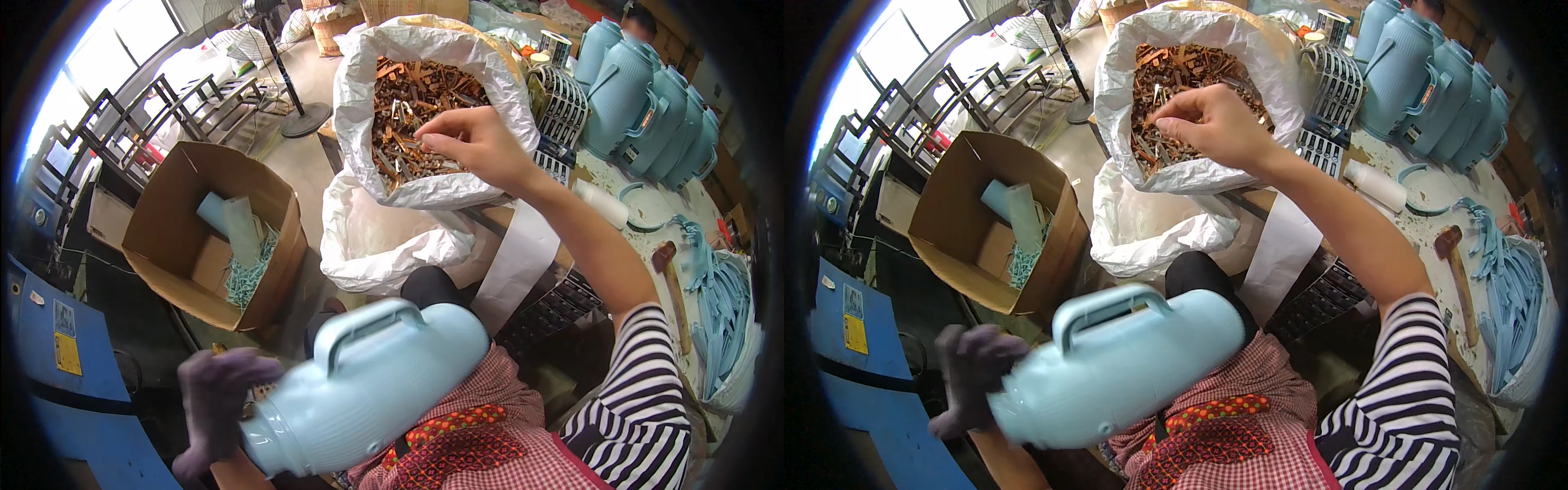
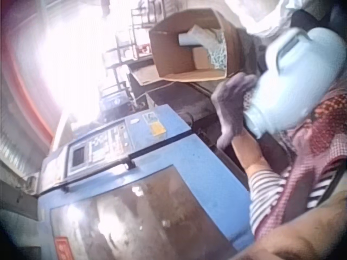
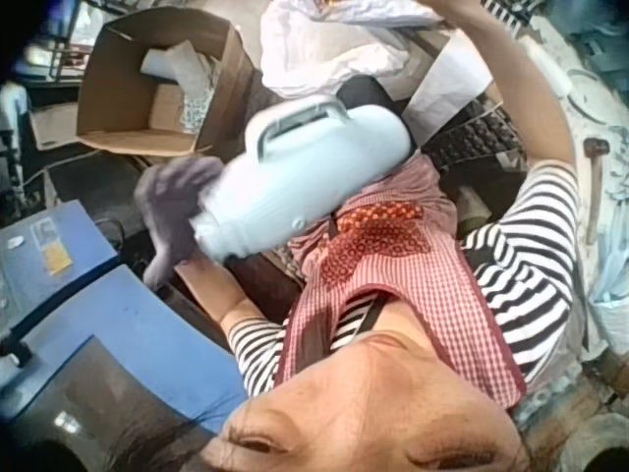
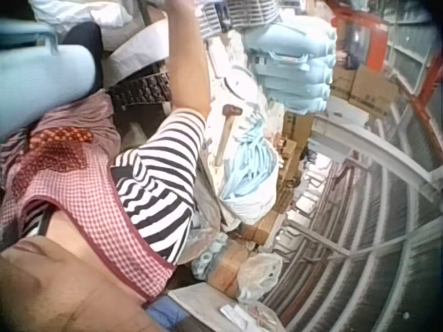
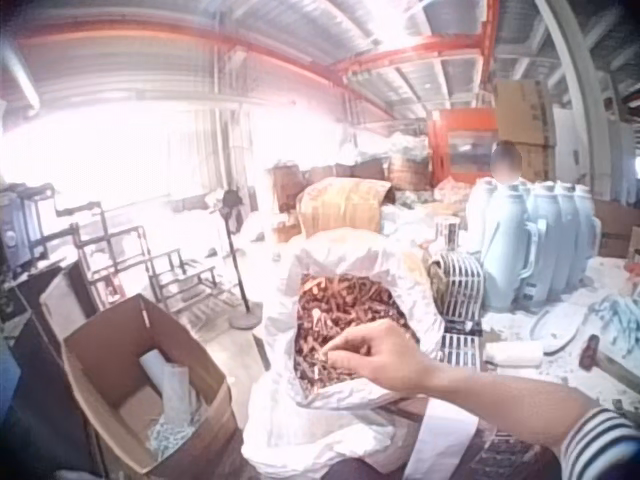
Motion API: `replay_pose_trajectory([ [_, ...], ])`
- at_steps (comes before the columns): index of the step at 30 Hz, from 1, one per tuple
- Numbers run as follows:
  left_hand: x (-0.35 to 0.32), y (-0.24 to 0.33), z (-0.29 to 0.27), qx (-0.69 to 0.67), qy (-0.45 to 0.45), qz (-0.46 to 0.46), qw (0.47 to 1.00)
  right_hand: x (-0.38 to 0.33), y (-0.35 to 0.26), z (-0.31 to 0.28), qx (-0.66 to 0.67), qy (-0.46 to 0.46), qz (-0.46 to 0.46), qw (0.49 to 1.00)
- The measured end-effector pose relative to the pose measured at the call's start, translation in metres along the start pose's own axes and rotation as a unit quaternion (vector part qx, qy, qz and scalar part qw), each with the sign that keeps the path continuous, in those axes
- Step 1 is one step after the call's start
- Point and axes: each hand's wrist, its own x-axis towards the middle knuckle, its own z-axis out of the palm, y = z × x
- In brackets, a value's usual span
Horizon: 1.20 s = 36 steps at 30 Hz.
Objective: The person assembles light-blue thermos bottles by attaching handles, inserting stoppers, and applying labels. They repeatedly pick up bottles, attach components, and place finished units into a cardboard box filled with shredded packing material.
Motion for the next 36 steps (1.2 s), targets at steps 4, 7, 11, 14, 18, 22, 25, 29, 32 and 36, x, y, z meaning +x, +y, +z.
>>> replay_pose_trajectory([
  [4,-0.061,-0.05,0.024,0.277,0.021,-0.247,0.928,0.054,0.108,0.052,-0.182,0.033,0.133,0.974],
  [7,-0.074,-0.073,0.048,0.594,0.041,-0.08,0.8,0.086,0.127,0.071,-0.298,0.028,0.265,0.917],
  [11,-0.062,-0.058,0.059,0.604,0.116,-0.001,0.788,0.089,0.139,0.054,-0.047,0.101,0.265,0.958],
  [14,-0.036,-0.056,0.073,0.599,0.088,0.064,0.793,0.056,0.097,0.06,0.143,0.054,0.258,0.954],
  [18,-0.031,-0.099,0.081,0.554,0.087,0.167,0.811,-0.055,-0.006,0.101,0.394,-0.218,0.299,0.842],
  [22,-0.03,-0.109,0.097,0.501,0.116,0.189,0.837,-0.136,-0.055,0.13,0.418,-0.327,0.335,0.779],
  [25,-0.043,-0.107,0.091,0.479,0.092,0.197,0.85,-0.144,-0.071,0.125,0.325,-0.348,0.252,0.843],
  [29,-0.056,-0.11,0.089,0.456,0.109,0.18,0.865,-0.165,-0.078,0.134,0.147,-0.254,-0.032,0.956],
  [32,-0.056,-0.106,0.084,0.409,0.147,0.125,0.892,-0.181,-0.081,0.138,0.025,-0.192,-0.141,0.971],
  [36,-0.062,-0.107,0.081,0.388,0.158,0.086,0.904,-0.183,-0.075,0.143,0.113,-0.183,0.001,0.977],
])
